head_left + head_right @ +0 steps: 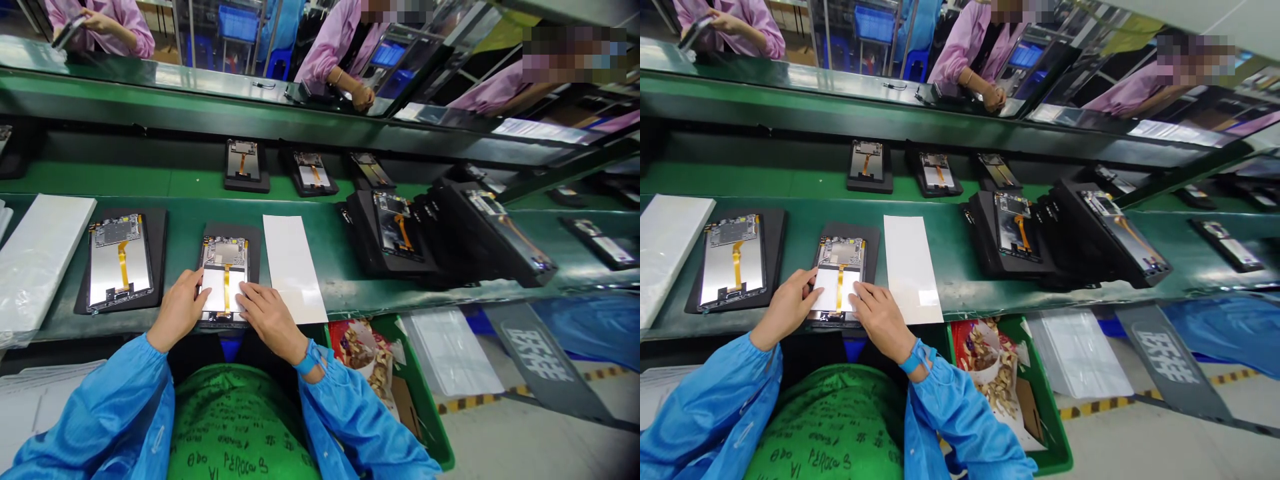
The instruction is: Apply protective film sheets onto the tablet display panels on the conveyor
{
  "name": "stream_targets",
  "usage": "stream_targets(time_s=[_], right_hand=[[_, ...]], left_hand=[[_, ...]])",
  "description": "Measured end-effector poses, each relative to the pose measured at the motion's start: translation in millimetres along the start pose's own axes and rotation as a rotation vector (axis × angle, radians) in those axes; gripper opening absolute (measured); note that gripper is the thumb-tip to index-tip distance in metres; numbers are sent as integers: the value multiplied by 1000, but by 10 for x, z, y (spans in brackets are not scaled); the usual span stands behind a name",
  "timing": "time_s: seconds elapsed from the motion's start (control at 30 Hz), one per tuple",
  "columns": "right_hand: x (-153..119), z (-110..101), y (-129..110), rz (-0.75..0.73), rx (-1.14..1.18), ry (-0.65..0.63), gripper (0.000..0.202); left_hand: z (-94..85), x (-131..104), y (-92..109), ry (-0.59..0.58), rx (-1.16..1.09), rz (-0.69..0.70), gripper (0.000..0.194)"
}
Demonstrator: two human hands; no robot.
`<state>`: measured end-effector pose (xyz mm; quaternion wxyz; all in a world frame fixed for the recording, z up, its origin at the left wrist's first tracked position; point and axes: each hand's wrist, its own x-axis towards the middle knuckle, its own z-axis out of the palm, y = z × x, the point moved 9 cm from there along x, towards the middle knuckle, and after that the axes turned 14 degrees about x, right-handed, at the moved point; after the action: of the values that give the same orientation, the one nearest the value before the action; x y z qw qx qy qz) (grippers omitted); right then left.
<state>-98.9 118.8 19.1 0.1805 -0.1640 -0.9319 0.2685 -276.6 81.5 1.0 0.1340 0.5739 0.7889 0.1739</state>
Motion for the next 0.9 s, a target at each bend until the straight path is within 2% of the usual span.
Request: stream_targets(time_s=[0.4, 0.73, 0.9], right_hand=[[-5, -4, 43, 44, 44, 22, 60], [-8, 12, 11, 28, -53, -6, 40], [1, 46, 9, 22, -87, -24, 35]], left_hand=[[60, 5, 23, -24, 42, 54, 42], [32, -21, 88, 21, 87, 70, 42], [-17, -41, 61, -1, 259, -10, 42]])
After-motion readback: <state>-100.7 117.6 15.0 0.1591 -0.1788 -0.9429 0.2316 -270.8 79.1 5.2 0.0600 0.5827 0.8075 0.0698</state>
